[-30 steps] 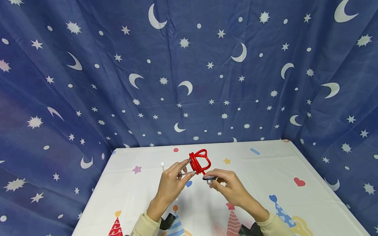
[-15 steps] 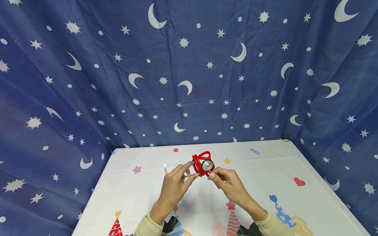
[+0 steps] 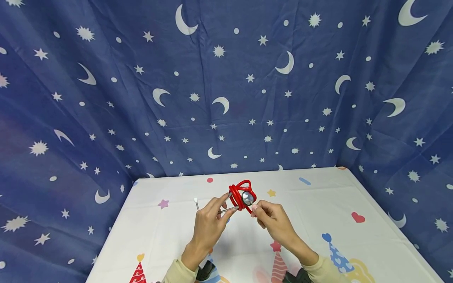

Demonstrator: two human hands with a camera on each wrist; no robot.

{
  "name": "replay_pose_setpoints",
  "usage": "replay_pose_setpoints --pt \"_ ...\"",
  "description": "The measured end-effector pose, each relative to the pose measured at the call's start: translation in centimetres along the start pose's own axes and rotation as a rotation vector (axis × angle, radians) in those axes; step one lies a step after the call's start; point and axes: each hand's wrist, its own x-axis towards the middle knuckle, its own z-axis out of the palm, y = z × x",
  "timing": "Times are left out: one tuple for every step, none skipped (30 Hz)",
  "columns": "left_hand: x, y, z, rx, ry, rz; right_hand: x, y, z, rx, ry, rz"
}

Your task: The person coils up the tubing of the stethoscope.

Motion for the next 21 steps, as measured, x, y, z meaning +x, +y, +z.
replay_pose_setpoints --pt "0.0 0.0 0.1 0.002 0.002 -0.003 0.0 0.0 0.1 -0.001 0.010 0.009" --pt "-0.1 0.0 0.1 0.003 0.004 -0.005 0.0 0.0 0.1 0.001 0.021 0.019" --pt "-0.1 0.0 0.2 0.003 0.005 -0.005 0.0 0.0 0.2 0.001 0.034 0.031" --pt "-0.2 0.0 0.2 0.006 0.005 -0.004 0.0 0.0 0.3 0.000 0.049 0.043" --pt "-0.2 0.0 0.3 0.010 0.004 -0.004 0.0 0.0 0.4 -0.004 0.062 0.057" --pt "-0.2 0.0 0.3 0.016 0.007 0.000 0.1 0.0 0.5 -0.009 0.077 0.071" --pt "-0.2 0.0 0.3 0.023 0.011 0.008 0.1 -0.1 0.6 -0.009 0.091 0.085" --pt "-0.2 0.0 0.4 0.030 0.015 0.022 0.2 -0.2 0.7 -0.009 0.107 0.099" --pt "-0.2 0.0 0.4 0.037 0.019 0.039 0.3 -0.3 0.8 -0.012 0.123 0.112" --pt "-0.2 0.0 0.4 0.046 0.022 0.055 0.4 -0.4 0.9 -0.018 0.140 0.124" --pt "-0.2 0.0 0.5 0.053 0.026 0.071 0.5 -0.5 1.0 -0.025 0.156 0.133" --pt "-0.2 0.0 0.5 0.060 0.031 0.088 0.5 -0.6 1.1 -0.030 0.174 0.137" --pt "-0.2 0.1 0.5 0.069 0.035 0.103 0.6 -0.6 1.1 -0.032 0.198 0.137" --pt "-0.2 0.1 0.5 0.075 0.038 0.114 0.6 -0.6 1.2 -0.037 0.224 0.129" --pt "-0.2 0.1 0.5 0.077 0.039 0.119 0.6 -0.6 1.3 -0.042 0.250 0.117" --pt "-0.2 0.2 0.6 0.077 0.039 0.119 0.5 -0.4 1.3 -0.046 0.278 0.099" --pt "-0.3 0.2 0.6 0.070 0.038 0.113 0.5 -0.3 1.4 -0.046 0.306 0.073" --pt "-0.3 0.2 0.7 0.061 0.039 0.103 0.5 -0.1 1.5 -0.045 0.333 0.045" --pt "-0.3 0.3 0.7 0.049 0.038 0.088 0.5 0.1 1.6 -0.042 0.358 0.018" --pt "-0.3 0.3 0.8 0.030 0.032 0.068 0.4 0.2 1.8 -0.041 0.375 -0.009" --pt "-0.3 0.4 0.9 0.014 0.028 0.050 0.4 0.4 1.9 -0.036 0.392 -0.031"
